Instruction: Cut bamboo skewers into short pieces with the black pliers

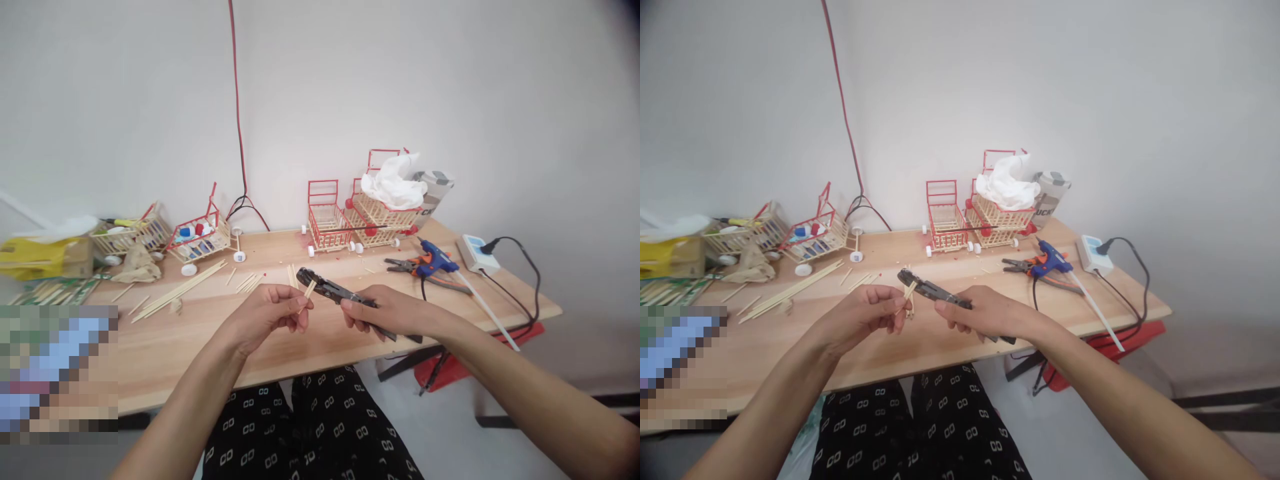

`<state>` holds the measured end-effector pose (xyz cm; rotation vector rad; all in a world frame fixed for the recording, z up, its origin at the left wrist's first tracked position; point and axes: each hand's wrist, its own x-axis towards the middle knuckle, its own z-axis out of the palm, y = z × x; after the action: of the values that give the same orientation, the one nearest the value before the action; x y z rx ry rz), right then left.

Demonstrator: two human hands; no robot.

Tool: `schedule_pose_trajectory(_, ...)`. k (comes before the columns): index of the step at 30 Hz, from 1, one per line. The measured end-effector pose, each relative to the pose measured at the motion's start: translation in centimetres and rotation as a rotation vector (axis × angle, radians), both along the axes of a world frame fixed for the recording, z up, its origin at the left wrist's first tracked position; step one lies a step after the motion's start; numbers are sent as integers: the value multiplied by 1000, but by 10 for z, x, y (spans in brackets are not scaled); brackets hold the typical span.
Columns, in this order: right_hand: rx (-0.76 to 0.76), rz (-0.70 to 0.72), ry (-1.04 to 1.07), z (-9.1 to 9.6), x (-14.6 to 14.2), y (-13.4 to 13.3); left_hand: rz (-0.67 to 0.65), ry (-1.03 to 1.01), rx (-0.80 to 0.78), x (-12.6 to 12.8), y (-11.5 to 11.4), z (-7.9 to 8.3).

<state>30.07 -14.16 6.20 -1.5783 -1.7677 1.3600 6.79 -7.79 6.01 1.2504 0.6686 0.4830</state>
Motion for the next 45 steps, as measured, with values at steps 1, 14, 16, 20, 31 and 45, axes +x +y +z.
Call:
schedule_pose_trajectory(1, 7, -2, -8, 0, 0, -1, 0, 6, -1, 0, 0, 0)
schedule_pose_trajectory(14, 232, -13, -251, 2, 1, -6, -42, 75, 96, 2, 8, -5)
schedule_pose_trajectory(16, 225, 2, -306, 3, -1, -5, -40, 95, 99, 3, 9, -6)
schedule_pose_trajectory(20, 211, 16, -451, 1, -4, 0, -26, 146, 78, 8, 16, -12)
schedule_pose_trajectory(31, 258, -75, -591, -37, -3, 21, -26, 220, 42, 25, 47, -36)
schedule_pose_trajectory(45, 322, -93, -622, -45, -5, 23, -91, 145, 16, 18, 56, -45)
